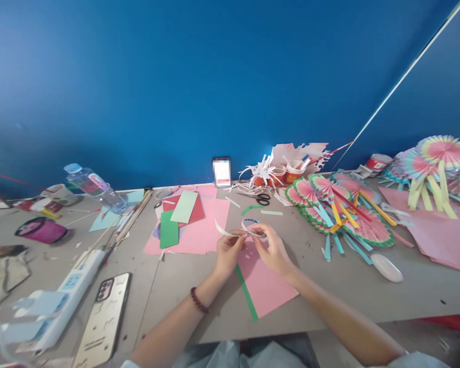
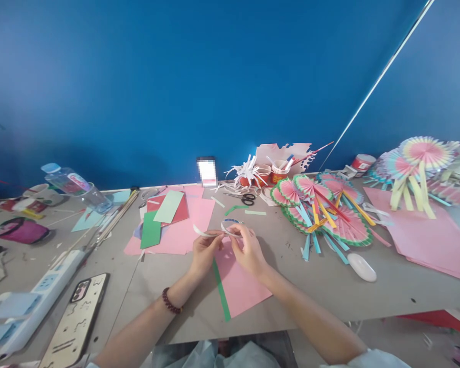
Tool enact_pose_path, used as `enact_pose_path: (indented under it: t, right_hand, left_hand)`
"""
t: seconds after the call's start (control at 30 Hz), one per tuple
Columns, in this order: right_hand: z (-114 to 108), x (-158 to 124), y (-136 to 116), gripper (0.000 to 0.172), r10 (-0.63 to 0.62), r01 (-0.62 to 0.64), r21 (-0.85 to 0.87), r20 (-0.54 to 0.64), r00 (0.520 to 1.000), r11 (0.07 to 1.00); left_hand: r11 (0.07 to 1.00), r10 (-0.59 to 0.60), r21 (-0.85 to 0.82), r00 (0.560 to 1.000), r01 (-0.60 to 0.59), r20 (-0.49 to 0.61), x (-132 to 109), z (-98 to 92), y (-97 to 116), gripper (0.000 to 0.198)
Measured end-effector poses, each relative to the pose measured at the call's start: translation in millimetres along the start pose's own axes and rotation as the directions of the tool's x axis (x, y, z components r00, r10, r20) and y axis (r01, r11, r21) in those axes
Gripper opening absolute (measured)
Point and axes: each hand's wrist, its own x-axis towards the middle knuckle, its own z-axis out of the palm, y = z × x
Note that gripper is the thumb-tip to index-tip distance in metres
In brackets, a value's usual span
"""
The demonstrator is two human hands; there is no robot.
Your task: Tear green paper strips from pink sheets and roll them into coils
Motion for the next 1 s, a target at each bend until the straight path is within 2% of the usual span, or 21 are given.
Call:
enact_pose_path:
  t: [0.2, 0.4, 0.67, 0.8, 1.0]
  right_hand:
    - [-0.8, 0.8, -3.6, 0.018, 0.033, -0.034, 0.039, 0.027, 0.999, 0.999]
    - [-2.3, 7.5, -8.2, 0.019, 0.131, -0.15, 0.207, 0.1, 0.986, 0.967]
    - [-0.6, 12.7, -0.5, 0.025, 0.328, -0.377, 0.263, 0.21, 0.921, 0.888]
    - [-1.5, 13.5, -2.0, 0.022, 0.334, -0.391, 0.23, 0.252, 0.908, 0.891]
    - [-5.2, 15.1, -9.8, 0.016, 0.301, -0.346, 0.185, 0.231, 0.925, 0.92]
  left_hand:
    - [1.0, -0.009, 0.014, 1.0, 0.009, 0.001, 2.0, -0.6, -2.4, 0.042]
    - [0.997, -0.032, 0.067, 0.999, 0.033, -0.013, 5.8, -4.0, -7.8, 0.043]
    - [0.992, -0.069, 0.106, 0.998, 0.069, -0.003, 6.7, -3.9, -6.3, 0.039]
    - [0.99, -0.054, 0.128, 0.999, 0.054, -0.009, 7.6, -5.0, -8.5, 0.036]
    - [0.992, -0.046, 0.118, 0.999, 0.045, 0.006, 7.8, -6.0, -11.0, 0.037]
